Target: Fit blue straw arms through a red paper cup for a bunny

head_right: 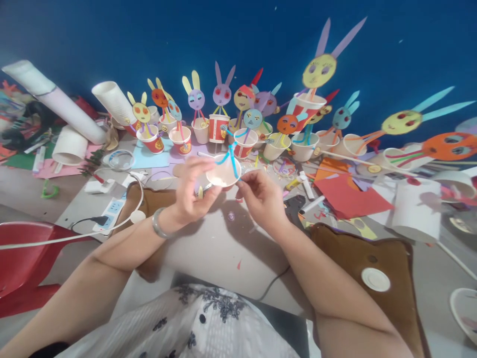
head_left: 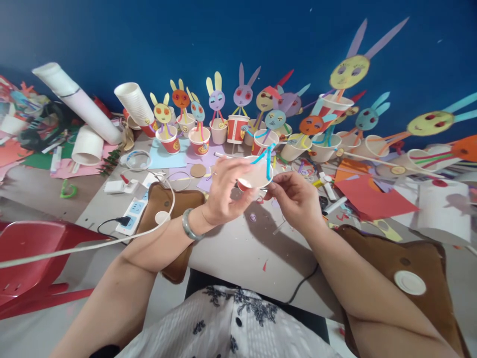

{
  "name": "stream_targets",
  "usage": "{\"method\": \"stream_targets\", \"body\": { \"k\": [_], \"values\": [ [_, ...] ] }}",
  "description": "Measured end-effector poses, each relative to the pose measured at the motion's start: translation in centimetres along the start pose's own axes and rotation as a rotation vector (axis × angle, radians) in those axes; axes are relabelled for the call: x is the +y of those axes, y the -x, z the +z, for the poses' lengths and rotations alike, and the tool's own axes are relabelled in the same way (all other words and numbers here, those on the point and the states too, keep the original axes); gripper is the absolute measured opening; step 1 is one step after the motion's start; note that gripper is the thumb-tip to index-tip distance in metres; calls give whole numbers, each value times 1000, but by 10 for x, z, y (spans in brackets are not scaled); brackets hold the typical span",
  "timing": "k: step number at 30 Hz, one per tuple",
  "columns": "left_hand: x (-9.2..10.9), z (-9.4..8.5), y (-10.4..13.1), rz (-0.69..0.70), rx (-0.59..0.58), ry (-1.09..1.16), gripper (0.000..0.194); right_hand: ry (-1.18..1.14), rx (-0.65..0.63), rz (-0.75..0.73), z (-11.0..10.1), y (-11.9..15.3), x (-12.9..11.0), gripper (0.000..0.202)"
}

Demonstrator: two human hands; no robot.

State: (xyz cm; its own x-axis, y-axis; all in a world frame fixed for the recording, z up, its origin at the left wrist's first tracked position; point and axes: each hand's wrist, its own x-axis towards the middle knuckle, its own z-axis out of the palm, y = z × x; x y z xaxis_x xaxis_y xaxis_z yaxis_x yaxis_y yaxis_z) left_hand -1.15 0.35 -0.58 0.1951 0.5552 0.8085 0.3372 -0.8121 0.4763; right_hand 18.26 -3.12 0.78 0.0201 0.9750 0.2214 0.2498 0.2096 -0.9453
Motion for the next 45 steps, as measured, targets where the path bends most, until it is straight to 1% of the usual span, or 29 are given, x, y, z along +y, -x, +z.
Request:
{"method": "stream_targets", "body": {
  "k": [1, 2, 4, 5, 8, 9, 10, 11, 14, 20, 23, 28, 30, 32, 34, 35, 37, 38, 40, 42, 43, 45],
  "values": [
    [-3, -1, -2, -13, 92, 31, 33, -43, -5, 20, -2, -2, 0, 40],
    [-7, -2, -4, -65, 141, 66, 31, -87, -13, 38, -4, -4, 0, 43],
    [-15, -2, -8, -230, 163, 159, 35, -163, -31, 64, -7, -8, 1, 47],
    [-18, -2, -10, -339, 142, 221, 38, -184, -35, 71, -7, -9, 1, 48],
    [-24, -2, -17, -684, -66, 470, 38, -183, -52, 75, -8, -10, 3, 47],
    [-23, -1, -19, -759, -113, 538, 38, -173, -59, 75, -8, -10, 3, 47],
    [-23, -1, -20, -808, -134, 596, 39, -163, -64, 75, -9, -10, 4, 47],
    [-21, -1, -21, -833, -125, 641, 41, -155, -65, 74, -9, -10, 5, 48],
    [-18, -1, -22, -824, -67, 703, 45, -132, -38, 62, -12, -12, 9, 50],
    [-17, 1, -17, -700, -97, 614, 51, -65, 2, 54, -14, -13, 14, 52],
    [-17, 1, -16, -678, -94, 609, 53, -72, 20, 61, -12, -13, 13, 52],
    [-19, 0, -16, -731, -115, 631, 52, -140, -4, 43, -12, -13, 13, 51],
    [-21, 2, -16, -784, -115, 689, 52, -152, -11, 41, -13, -14, 13, 51],
    [-24, 3, -17, -864, -121, 736, 49, -131, -13, 44, -13, -15, 13, 51],
    [-26, 2, -18, -913, -122, 726, 46, -93, -38, 39, -14, -15, 13, 51],
    [-26, 1, -19, -908, -113, 706, 44, -76, -61, 34, -14, -15, 13, 51],
    [-26, -2, -22, -856, -105, 679, 43, -52, -124, 25, -13, -14, 13, 49],
    [-26, -4, -24, -823, -125, 689, 44, -38, -158, 23, -12, -13, 13, 49],
    [-24, -8, -26, -765, -205, 743, 48, -2, -218, 26, -10, -11, 16, 49],
    [-21, -10, -27, -725, -266, 791, 47, 37, -258, 39, -9, -8, 19, 50],
    [-20, -11, -28, -717, -270, 804, 45, 52, -267, 45, -8, -8, 20, 51],
    [-18, -11, -28, -723, -241, 827, 42, 76, -271, 54, -7, -6, 22, 51]
  ]
}}
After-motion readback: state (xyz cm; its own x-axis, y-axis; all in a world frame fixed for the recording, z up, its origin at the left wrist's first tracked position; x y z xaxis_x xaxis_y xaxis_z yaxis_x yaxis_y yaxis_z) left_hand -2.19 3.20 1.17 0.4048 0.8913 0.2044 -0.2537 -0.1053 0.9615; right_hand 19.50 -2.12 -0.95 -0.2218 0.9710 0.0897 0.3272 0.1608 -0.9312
